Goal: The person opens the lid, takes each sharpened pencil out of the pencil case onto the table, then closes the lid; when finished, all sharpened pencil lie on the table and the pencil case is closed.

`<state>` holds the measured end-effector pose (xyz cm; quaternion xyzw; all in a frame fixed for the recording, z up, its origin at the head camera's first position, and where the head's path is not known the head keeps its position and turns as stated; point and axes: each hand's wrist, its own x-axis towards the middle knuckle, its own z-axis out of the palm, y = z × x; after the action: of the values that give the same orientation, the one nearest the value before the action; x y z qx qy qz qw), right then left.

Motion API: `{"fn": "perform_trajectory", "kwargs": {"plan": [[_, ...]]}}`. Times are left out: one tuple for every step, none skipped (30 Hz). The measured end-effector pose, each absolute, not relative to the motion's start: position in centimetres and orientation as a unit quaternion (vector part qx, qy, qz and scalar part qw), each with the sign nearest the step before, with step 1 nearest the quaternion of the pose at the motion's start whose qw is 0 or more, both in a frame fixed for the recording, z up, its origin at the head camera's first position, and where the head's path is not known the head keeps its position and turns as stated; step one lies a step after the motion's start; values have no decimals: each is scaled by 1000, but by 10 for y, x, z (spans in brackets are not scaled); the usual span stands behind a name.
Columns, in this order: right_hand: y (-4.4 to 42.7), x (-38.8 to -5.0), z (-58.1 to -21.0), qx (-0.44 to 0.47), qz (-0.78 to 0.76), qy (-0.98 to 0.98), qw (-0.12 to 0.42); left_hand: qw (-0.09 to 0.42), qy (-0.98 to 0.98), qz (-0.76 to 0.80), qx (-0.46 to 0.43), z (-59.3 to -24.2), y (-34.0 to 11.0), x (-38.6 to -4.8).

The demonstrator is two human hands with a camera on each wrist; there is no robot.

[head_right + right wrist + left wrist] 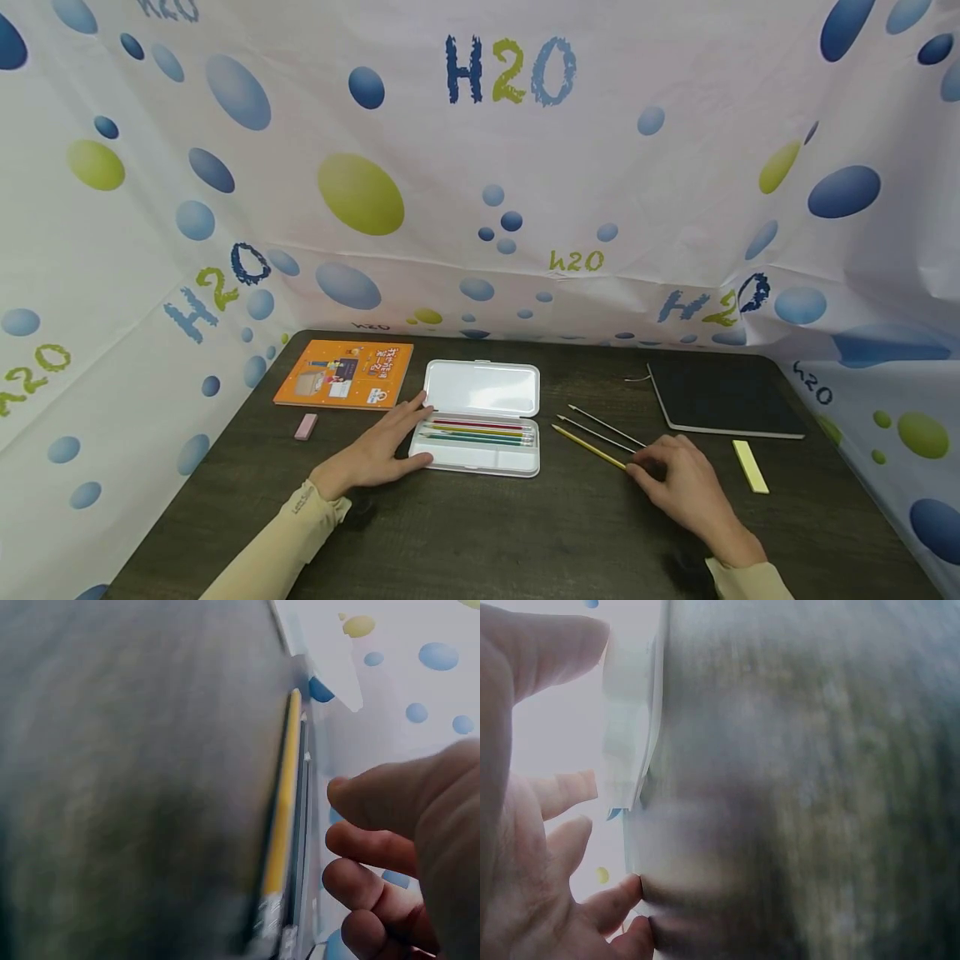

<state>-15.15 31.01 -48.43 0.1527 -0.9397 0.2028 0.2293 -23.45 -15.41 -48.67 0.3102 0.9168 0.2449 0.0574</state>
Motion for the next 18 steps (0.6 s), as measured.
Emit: {"fn": "perform_trajectory", "kwargs": {"plan": [[308,-153,-483,155,204,-940,226,58,917,244,310,-487,-154,-235],[307,-156,-481,158,206,-940,221,58,918,242,309,-487,-154,-235],[304,-158,-480,162,209,-940,217,58,918,242,309,-487,-154,-235],[301,-160,-478,166,214,-939,210,59,919,240,307,-486,-154,-235],[297,-162,-477,170,218,-939,204,59,920,239,306,-486,-154,-234],[294,-164,-476,175,223,-938,200,60,920,239,306,-486,-154,-234],[289,-167,-475,180,227,-937,196,59,919,240,306,-485,-154,-234],[284,-169,-474,185,230,-936,192,59,919,241,306,-485,-154,-234],[279,-172,-473,191,234,-934,189,58,919,243,306,-485,-154,-234],[274,-174,-472,196,238,-933,184,59,918,243,306,-485,-154,-234],[269,-177,-472,201,241,-932,180,58,918,245,307,-485,-154,-234],[264,-180,-471,208,244,-931,177,59,918,245,307,-485,-154,-234],[259,-182,-471,214,247,-929,173,59,918,245,306,-485,-154,-234],[254,-185,-471,220,250,-928,168,61,918,244,305,-486,-154,-234],[249,-187,-470,225,254,-927,163,61,919,244,305,-486,-154,-234],[243,-189,-470,228,255,-926,158,62,919,243,303,-485,-154,-233],[238,-191,-470,231,255,-926,154,62,919,244,302,-485,-154,-233],[234,-193,-470,234,255,-926,151,64,920,243,301,-485,-154,-233]]}}
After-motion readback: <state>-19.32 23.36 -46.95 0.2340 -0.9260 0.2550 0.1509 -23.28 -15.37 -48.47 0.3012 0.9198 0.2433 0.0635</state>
